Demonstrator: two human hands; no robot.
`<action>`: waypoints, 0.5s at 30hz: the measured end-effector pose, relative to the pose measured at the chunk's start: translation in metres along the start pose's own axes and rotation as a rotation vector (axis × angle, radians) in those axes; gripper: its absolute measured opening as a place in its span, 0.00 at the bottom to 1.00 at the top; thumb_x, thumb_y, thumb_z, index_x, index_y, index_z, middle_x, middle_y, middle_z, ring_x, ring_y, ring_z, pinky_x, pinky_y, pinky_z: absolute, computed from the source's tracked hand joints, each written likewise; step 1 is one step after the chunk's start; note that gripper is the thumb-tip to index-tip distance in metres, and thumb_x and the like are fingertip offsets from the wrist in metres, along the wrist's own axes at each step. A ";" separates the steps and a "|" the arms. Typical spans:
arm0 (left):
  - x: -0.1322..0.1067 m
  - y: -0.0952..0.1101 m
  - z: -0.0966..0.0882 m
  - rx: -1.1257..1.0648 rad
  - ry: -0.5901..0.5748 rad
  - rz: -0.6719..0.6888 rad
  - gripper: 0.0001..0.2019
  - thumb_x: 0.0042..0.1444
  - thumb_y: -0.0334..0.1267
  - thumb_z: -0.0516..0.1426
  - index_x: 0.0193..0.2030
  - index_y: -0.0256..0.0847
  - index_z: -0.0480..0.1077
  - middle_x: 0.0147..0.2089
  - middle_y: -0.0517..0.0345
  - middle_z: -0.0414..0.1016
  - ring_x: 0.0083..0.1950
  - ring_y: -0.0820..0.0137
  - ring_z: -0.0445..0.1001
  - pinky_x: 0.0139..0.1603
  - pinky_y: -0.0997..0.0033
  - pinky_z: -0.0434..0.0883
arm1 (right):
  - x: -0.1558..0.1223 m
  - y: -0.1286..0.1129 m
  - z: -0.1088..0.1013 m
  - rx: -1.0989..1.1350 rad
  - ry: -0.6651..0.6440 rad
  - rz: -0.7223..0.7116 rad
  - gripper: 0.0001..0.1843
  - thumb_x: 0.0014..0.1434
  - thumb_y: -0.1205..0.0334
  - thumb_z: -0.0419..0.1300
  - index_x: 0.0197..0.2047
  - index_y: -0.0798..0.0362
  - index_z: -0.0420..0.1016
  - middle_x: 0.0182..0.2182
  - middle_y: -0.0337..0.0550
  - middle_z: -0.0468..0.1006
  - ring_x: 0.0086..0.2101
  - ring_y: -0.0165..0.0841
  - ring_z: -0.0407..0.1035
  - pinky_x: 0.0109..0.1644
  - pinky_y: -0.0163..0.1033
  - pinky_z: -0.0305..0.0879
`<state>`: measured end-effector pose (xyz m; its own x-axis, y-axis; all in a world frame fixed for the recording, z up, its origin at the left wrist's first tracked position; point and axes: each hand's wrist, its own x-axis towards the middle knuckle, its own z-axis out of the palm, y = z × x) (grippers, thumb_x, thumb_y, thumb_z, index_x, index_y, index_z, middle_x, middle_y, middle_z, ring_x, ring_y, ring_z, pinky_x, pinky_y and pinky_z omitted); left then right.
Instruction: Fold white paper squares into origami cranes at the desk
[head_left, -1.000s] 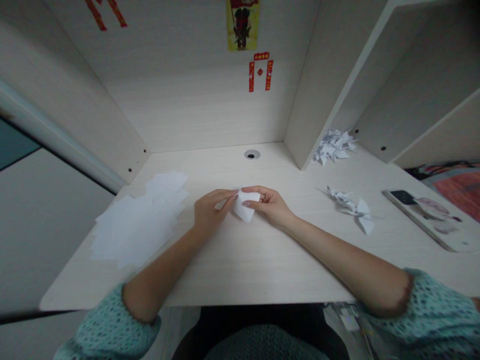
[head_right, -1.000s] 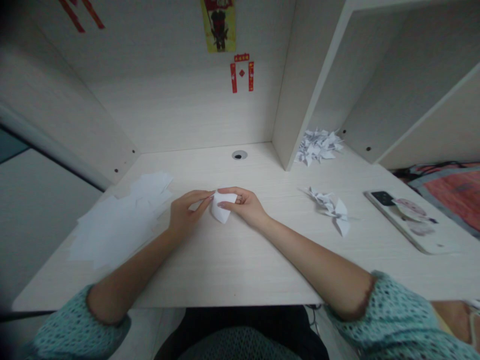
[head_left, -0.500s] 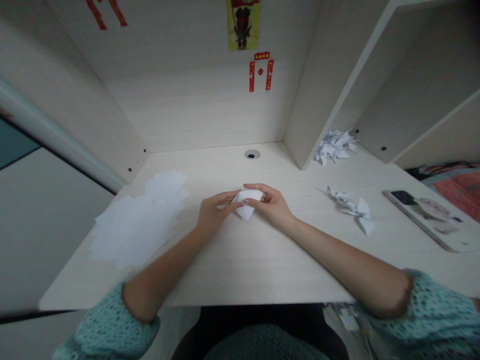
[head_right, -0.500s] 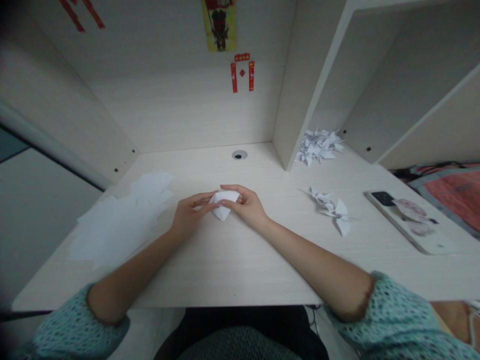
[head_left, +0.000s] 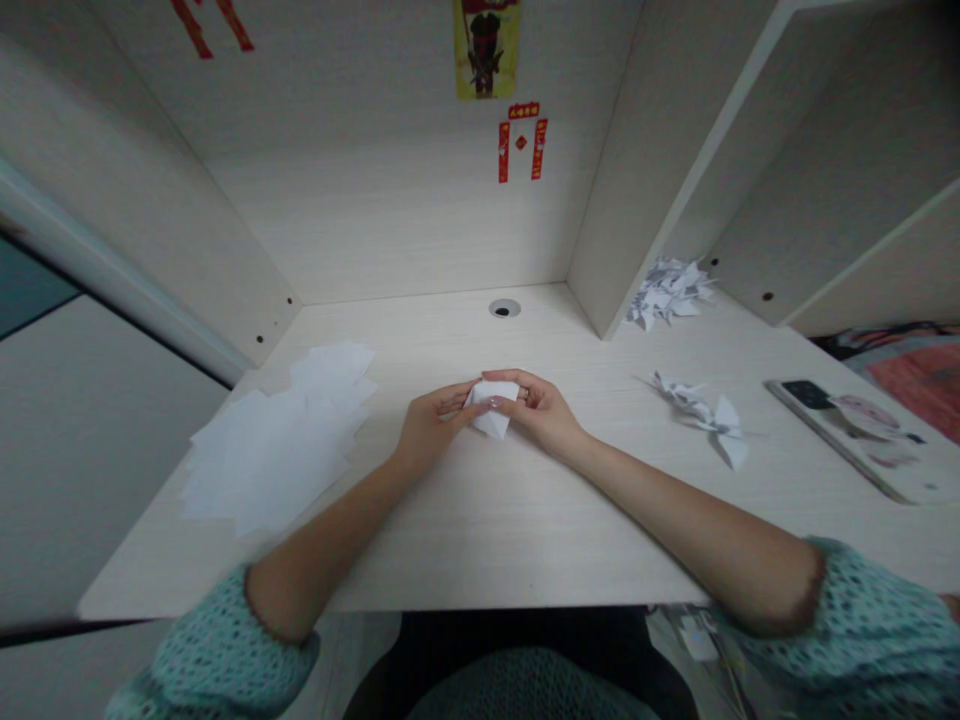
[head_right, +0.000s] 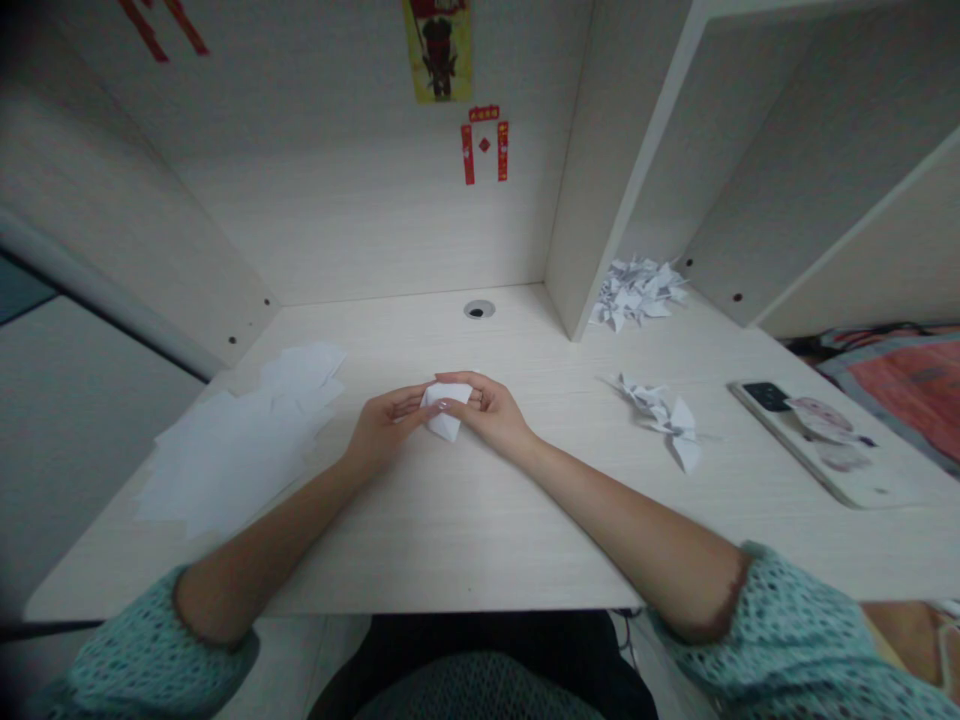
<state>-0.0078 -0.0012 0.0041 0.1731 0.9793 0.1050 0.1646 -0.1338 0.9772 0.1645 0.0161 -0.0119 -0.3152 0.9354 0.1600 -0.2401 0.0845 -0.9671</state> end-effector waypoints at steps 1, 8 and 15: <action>0.000 -0.001 0.000 -0.007 0.009 -0.001 0.23 0.47 0.46 0.63 0.50 0.40 0.74 0.48 0.51 0.78 0.48 0.59 0.77 0.53 0.58 0.72 | 0.000 -0.002 0.001 0.001 -0.005 -0.003 0.22 0.48 0.53 0.67 0.47 0.49 0.75 0.34 0.40 0.79 0.31 0.30 0.71 0.36 0.36 0.67; 0.005 -0.009 -0.004 -0.043 -0.004 -0.008 0.21 0.49 0.46 0.62 0.49 0.38 0.74 0.48 0.52 0.78 0.48 0.60 0.77 0.51 0.61 0.72 | -0.002 0.000 0.003 -0.046 -0.047 -0.073 0.27 0.52 0.52 0.63 0.55 0.46 0.67 0.39 0.42 0.77 0.36 0.33 0.72 0.41 0.38 0.68; 0.007 -0.007 -0.006 -0.076 0.048 -0.047 0.18 0.47 0.47 0.63 0.41 0.36 0.76 0.42 0.51 0.80 0.42 0.63 0.78 0.45 0.65 0.73 | -0.009 -0.005 -0.002 -0.490 0.041 -0.331 0.27 0.55 0.54 0.62 0.57 0.46 0.66 0.32 0.40 0.72 0.31 0.33 0.67 0.40 0.41 0.66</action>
<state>-0.0139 0.0077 -0.0004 0.1203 0.9906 0.0656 0.0974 -0.0776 0.9922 0.1700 0.0079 -0.0084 -0.2573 0.8440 0.4706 0.1351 0.5136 -0.8473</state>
